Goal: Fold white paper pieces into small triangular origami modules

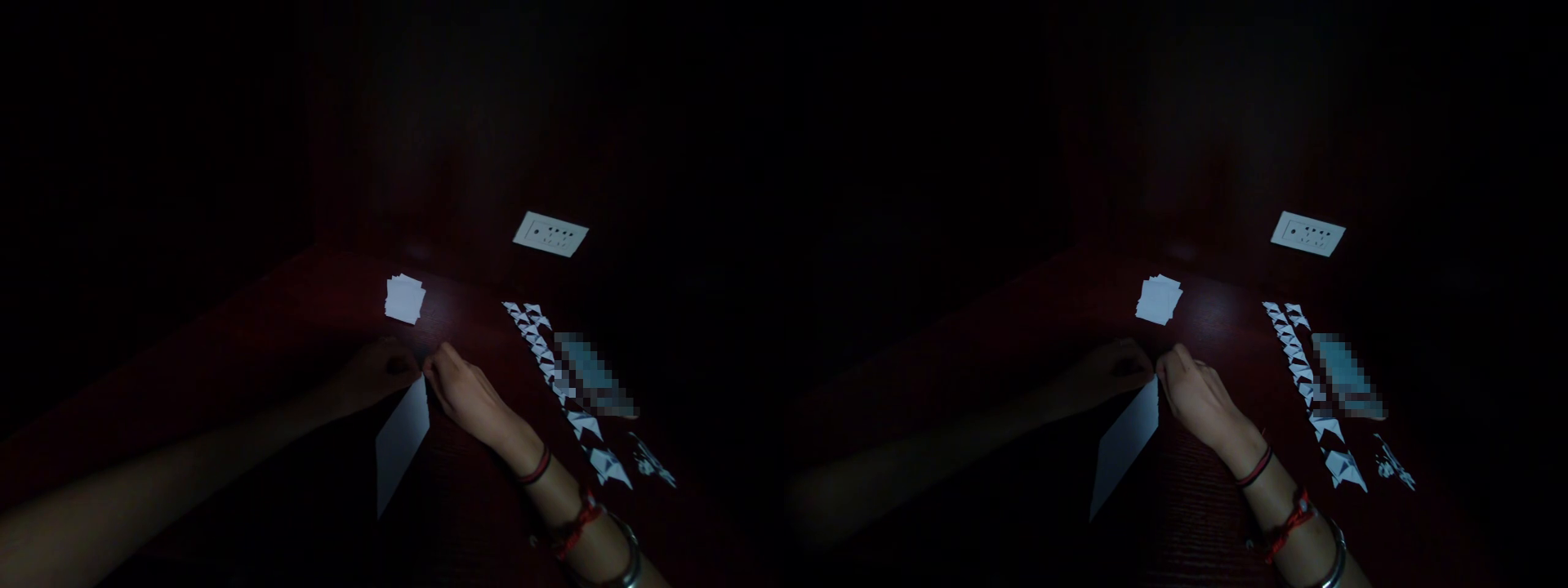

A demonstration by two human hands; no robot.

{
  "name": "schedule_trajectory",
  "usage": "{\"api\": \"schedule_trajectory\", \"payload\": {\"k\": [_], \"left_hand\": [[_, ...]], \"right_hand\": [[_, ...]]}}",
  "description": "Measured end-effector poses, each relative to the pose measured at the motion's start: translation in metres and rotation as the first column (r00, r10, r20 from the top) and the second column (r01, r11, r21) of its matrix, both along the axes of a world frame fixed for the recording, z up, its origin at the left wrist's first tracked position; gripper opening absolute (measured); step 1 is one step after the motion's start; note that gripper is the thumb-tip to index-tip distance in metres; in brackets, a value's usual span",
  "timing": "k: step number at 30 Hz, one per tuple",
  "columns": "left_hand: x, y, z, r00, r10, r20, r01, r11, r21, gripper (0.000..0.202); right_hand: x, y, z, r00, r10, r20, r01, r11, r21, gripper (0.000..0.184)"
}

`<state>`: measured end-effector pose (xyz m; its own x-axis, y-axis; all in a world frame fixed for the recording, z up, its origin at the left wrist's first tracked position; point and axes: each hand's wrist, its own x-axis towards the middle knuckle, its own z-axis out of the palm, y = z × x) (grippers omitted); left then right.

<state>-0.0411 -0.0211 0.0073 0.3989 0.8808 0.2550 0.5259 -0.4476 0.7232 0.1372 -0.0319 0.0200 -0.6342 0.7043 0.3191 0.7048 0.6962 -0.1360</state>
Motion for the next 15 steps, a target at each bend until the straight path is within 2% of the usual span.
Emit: {"api": "schedule_trajectory", "payload": {"k": [9, 15], "left_hand": [[0.0046, -0.0041, -0.0010, 0.999, -0.006, 0.043, 0.010, 0.997, -0.076, 0.011], [0.0039, -0.0047, -0.0001, 0.999, 0.007, 0.040, -0.005, 0.999, -0.048, 0.008]], "right_hand": [[-0.0019, -0.0018, 0.0033, 1.000, -0.012, -0.025, 0.011, 1.000, -0.024, 0.010], [0.0008, -0.0001, 0.0004, 0.977, 0.011, -0.212, -0.037, 0.993, -0.116, 0.012]]}}
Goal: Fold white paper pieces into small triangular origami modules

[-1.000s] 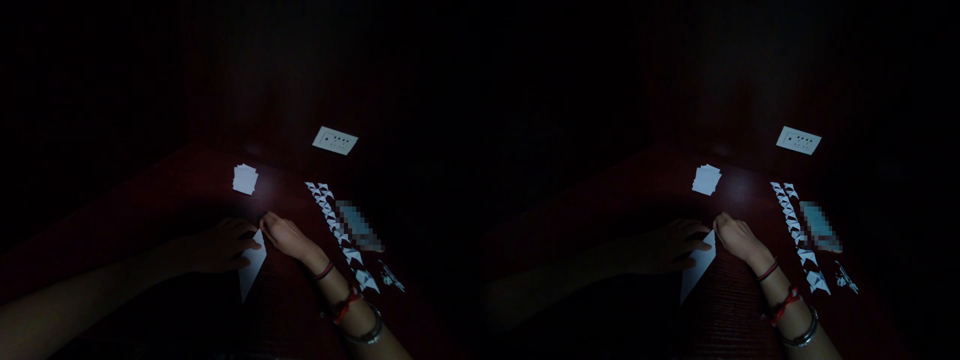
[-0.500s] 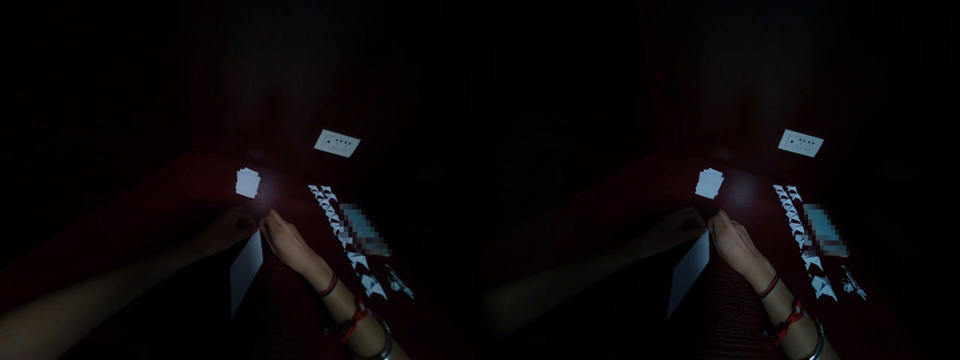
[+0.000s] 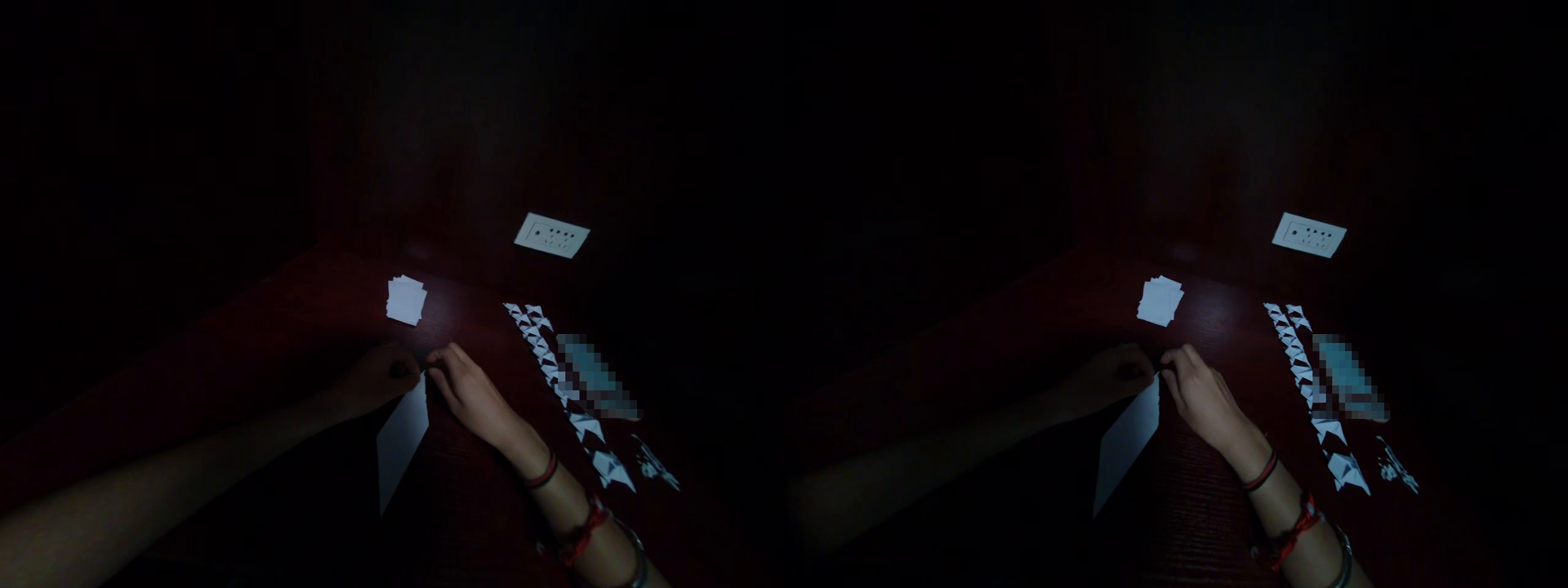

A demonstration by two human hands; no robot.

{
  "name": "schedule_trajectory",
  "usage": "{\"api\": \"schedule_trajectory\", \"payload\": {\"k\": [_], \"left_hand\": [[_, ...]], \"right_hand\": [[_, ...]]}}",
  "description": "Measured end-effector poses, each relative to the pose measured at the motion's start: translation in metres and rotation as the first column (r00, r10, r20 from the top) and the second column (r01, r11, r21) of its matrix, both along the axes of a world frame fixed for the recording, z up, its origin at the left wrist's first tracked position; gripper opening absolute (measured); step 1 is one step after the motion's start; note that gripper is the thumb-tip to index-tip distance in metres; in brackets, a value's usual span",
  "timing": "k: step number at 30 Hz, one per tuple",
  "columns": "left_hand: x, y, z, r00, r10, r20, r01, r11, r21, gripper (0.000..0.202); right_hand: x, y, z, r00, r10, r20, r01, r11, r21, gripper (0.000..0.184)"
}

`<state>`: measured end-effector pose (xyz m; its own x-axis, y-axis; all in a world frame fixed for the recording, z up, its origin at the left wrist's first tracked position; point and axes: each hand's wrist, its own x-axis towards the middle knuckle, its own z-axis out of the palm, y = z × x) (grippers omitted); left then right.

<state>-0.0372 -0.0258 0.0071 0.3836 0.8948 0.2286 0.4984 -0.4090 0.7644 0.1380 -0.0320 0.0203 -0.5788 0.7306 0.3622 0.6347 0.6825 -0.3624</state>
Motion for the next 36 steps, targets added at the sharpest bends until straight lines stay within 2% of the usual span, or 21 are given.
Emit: {"api": "schedule_trajectory", "payload": {"k": [7, 27, 32, 36], "left_hand": [[-0.0003, -0.0011, 0.0030, 0.999, -0.026, -0.030, 0.027, 0.999, 0.038, 0.008], [-0.0025, 0.0011, -0.0027, 0.995, -0.049, -0.085, 0.053, 0.997, 0.054, 0.009], [-0.0019, -0.0007, -0.0011, 0.994, -0.058, -0.092, 0.063, 0.997, 0.048, 0.008], [-0.0019, -0.0031, 0.0051, 0.988, -0.053, -0.145, 0.059, 0.998, 0.036, 0.007]], "right_hand": [[-0.0001, 0.0002, -0.0002, 0.995, 0.069, -0.071, -0.074, 0.995, -0.071, 0.010], [0.0039, 0.0019, -0.0028, 0.996, 0.076, 0.042, -0.072, 0.994, -0.085, 0.009], [0.0015, -0.0009, -0.0004, 0.988, 0.046, 0.145, -0.042, 0.999, -0.027, 0.009], [0.0047, 0.0011, 0.0008, 0.967, -0.045, 0.251, 0.030, 0.997, 0.066, 0.009]]}}
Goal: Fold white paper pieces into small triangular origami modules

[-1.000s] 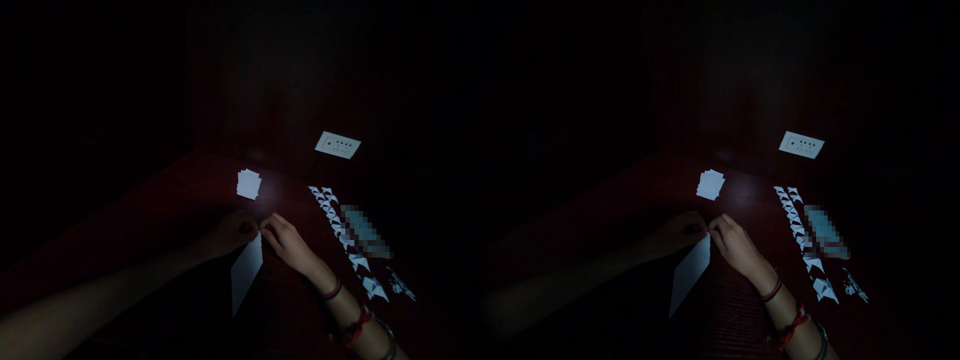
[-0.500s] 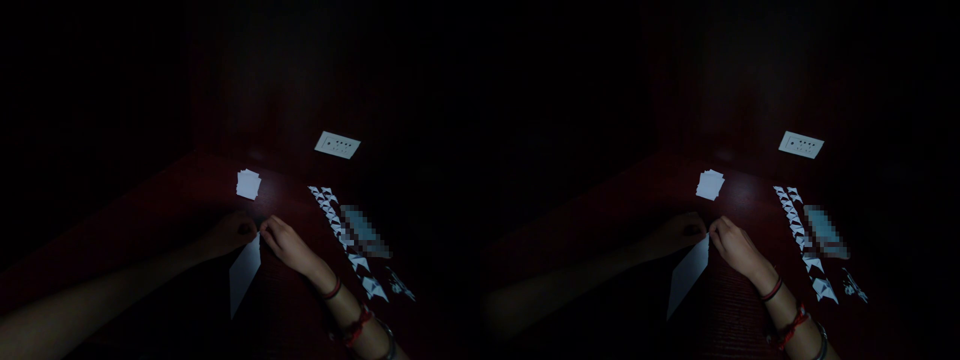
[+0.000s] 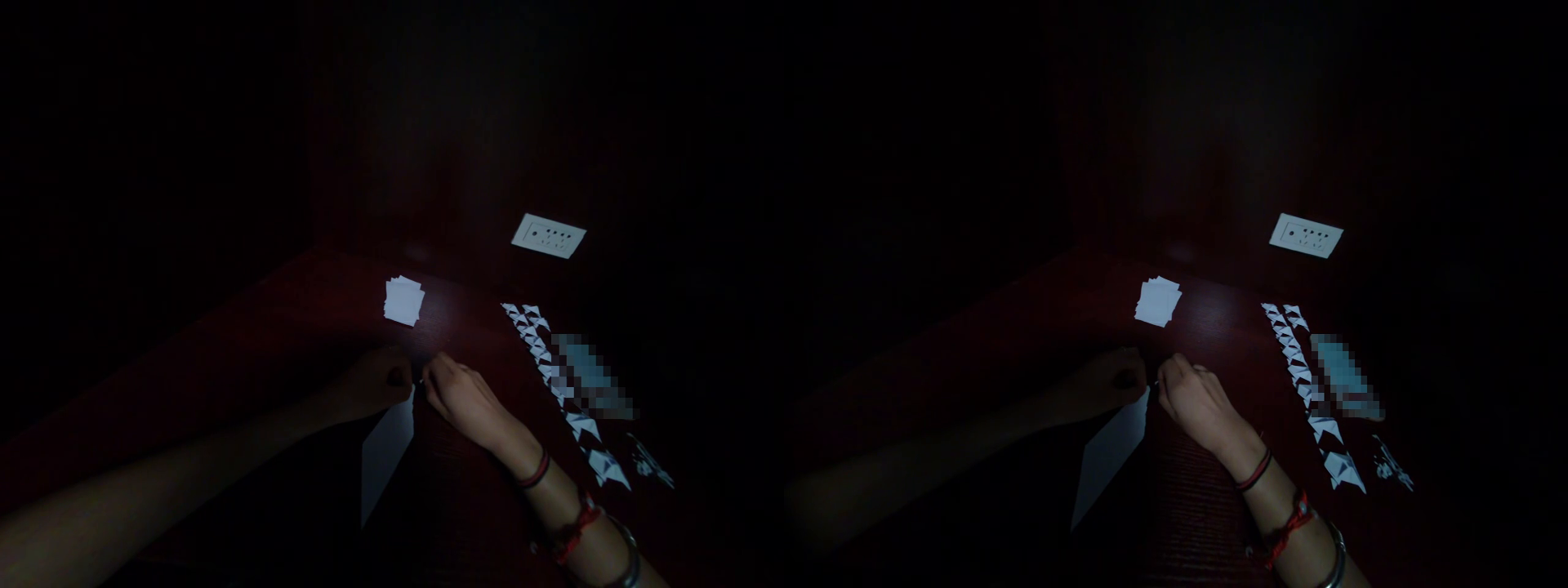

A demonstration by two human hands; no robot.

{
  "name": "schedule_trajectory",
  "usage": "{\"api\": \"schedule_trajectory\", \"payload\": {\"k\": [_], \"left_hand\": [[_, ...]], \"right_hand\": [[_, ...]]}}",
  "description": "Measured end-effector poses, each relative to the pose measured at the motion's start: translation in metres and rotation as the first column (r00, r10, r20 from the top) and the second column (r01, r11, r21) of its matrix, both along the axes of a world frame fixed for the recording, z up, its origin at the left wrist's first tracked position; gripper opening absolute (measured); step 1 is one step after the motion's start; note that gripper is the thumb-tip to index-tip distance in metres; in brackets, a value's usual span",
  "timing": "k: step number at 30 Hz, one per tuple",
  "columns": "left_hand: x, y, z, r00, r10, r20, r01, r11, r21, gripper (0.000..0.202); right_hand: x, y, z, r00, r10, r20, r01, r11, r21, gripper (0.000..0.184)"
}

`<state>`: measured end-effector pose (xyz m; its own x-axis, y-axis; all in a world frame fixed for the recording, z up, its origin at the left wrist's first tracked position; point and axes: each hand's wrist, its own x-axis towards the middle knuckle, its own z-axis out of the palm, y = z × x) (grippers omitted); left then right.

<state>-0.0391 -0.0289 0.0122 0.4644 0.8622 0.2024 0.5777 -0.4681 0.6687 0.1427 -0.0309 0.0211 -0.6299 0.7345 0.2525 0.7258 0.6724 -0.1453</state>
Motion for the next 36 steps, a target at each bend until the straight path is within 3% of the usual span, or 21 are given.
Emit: {"api": "schedule_trajectory", "payload": {"k": [5, 9, 15, 18, 21, 24, 29, 36], "left_hand": [[-0.004, 0.003, -0.002, 0.997, 0.078, 0.001, -0.078, 0.996, -0.035, 0.008], [-0.005, 0.007, -0.009, 0.997, 0.072, -0.035, -0.071, 0.997, 0.009, 0.010], [-0.005, 0.014, -0.015, 0.994, 0.046, -0.095, -0.032, 0.989, 0.146, 0.012], [-0.007, 0.015, -0.013, 0.993, 0.054, -0.109, -0.033, 0.982, 0.187, 0.014], [-0.012, 0.013, -0.005, 0.988, 0.087, -0.129, -0.053, 0.967, 0.248, 0.019], [-0.017, 0.008, 0.002, 0.982, 0.030, -0.185, 0.025, 0.958, 0.286, 0.020], [-0.010, -0.002, 0.000, 0.919, -0.196, -0.344, 0.310, 0.896, 0.318, 0.025], [0.014, -0.003, 0.000, 0.896, -0.192, -0.400, 0.344, 0.870, 0.353, 0.022]], "right_hand": [[0.016, 0.010, -0.002, 0.992, -0.101, -0.070, 0.100, 0.995, -0.006, 0.009], [0.021, 0.016, -0.008, 0.984, -0.064, -0.164, 0.051, 0.995, -0.080, 0.011], [0.027, 0.020, -0.010, 0.984, 0.009, -0.178, -0.043, 0.981, -0.189, 0.015], [0.033, 0.019, -0.008, 0.979, 0.019, -0.205, -0.066, 0.973, -0.223, 0.008], [0.035, 0.015, -0.008, 0.980, 0.012, -0.198, -0.061, 0.968, -0.244, 0.016], [0.032, 0.012, -0.010, 0.990, -0.014, -0.139, -0.018, 0.975, -0.223, 0.006], [0.028, 0.008, -0.011, 0.999, -0.036, 0.014, 0.038, 0.989, -0.142, 0.016], [0.026, -0.009, 0.001, 0.985, -0.069, 0.155, 0.076, 0.996, -0.040, 0.016]]}}
